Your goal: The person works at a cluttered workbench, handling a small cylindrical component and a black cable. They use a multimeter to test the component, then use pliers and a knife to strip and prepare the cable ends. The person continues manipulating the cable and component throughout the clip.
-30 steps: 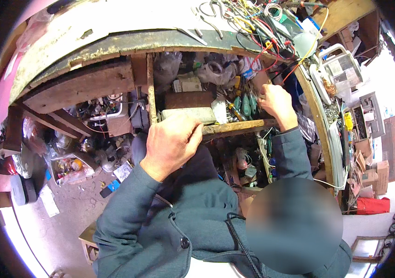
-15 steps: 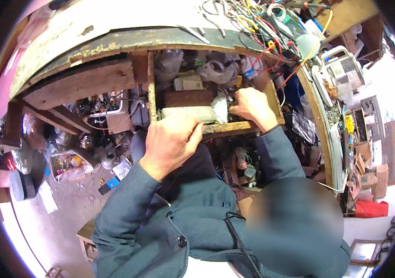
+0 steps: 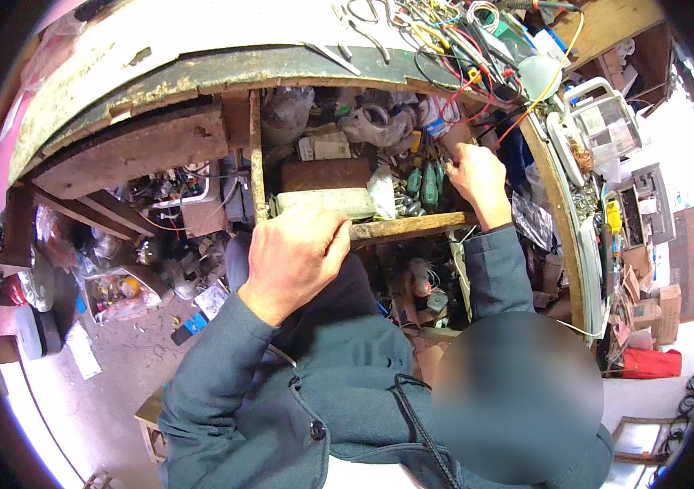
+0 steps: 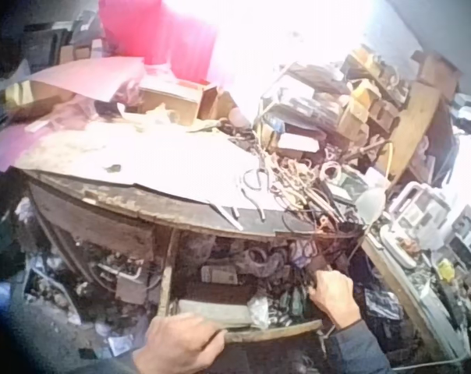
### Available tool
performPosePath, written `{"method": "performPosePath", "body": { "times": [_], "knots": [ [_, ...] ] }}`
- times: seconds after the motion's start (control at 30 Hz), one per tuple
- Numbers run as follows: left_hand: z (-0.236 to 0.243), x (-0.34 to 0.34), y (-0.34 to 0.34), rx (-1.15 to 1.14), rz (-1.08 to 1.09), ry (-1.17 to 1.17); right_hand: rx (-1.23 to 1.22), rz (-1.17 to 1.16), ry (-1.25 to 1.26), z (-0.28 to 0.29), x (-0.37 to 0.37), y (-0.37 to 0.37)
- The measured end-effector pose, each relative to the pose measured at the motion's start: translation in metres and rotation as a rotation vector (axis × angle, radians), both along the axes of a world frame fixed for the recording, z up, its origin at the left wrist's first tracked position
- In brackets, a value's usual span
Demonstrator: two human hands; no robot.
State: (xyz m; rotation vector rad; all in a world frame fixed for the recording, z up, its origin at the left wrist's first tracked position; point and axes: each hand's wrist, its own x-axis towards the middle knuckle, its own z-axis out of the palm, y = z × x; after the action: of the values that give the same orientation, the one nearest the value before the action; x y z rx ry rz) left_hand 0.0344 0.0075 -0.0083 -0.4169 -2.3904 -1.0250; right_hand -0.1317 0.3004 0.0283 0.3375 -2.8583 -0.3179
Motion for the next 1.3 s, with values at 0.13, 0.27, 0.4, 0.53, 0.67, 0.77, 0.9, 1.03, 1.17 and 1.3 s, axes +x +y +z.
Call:
{"method": "performPosePath", "body": {
  "times": [0.13, 0.27, 0.4, 0.53, 0.67, 0.77, 0.9, 1.03, 1.17, 1.3],
  "knots": [
    [0.002, -0.001, 0.003, 0.027, 0.008, 0.033, -0.089, 0.102, -0.161, -0.004, 0.005, -0.027],
    [0.004, 0.000, 0.002, 0.012, 0.010, 0.011, 0.036, 0.197, -0.346, -0.020, 0.003, -0.031],
    [0.003, 0.001, 0.002, 0.004, 0.012, 0.004, 0.077, 0.160, -0.369, -0.021, 0.000, -0.037],
    [0.003, 0.001, 0.003, 0.038, 0.015, 0.019, 0.034, 0.159, -0.358, -0.020, 0.002, -0.035],
    [0.005, 0.002, 0.002, 0.044, 0.007, 0.026, -0.007, 0.159, -0.365, -0.021, 0.003, -0.034],
    [0.006, 0.002, 0.002, 0.041, 0.004, 0.026, -0.039, 0.171, -0.369, -0.024, 0.002, -0.030],
    [0.006, 0.002, 0.002, 0.045, 0.001, 0.036, -0.081, 0.187, -0.341, -0.028, 0.003, -0.025],
    [0.003, 0.003, 0.000, 0.107, -0.026, 0.077, -0.099, 0.199, -0.353, -0.026, 0.004, -0.026],
    [0.006, 0.006, -0.004, 0.324, -0.065, 0.154, -0.161, 0.240, -0.359, -0.025, 0.004, -0.025],
    [0.003, 0.015, -0.012, 0.761, -0.032, -0.111, -0.213, 0.315, -0.361, -0.030, -0.001, -0.020]
  ]
}}
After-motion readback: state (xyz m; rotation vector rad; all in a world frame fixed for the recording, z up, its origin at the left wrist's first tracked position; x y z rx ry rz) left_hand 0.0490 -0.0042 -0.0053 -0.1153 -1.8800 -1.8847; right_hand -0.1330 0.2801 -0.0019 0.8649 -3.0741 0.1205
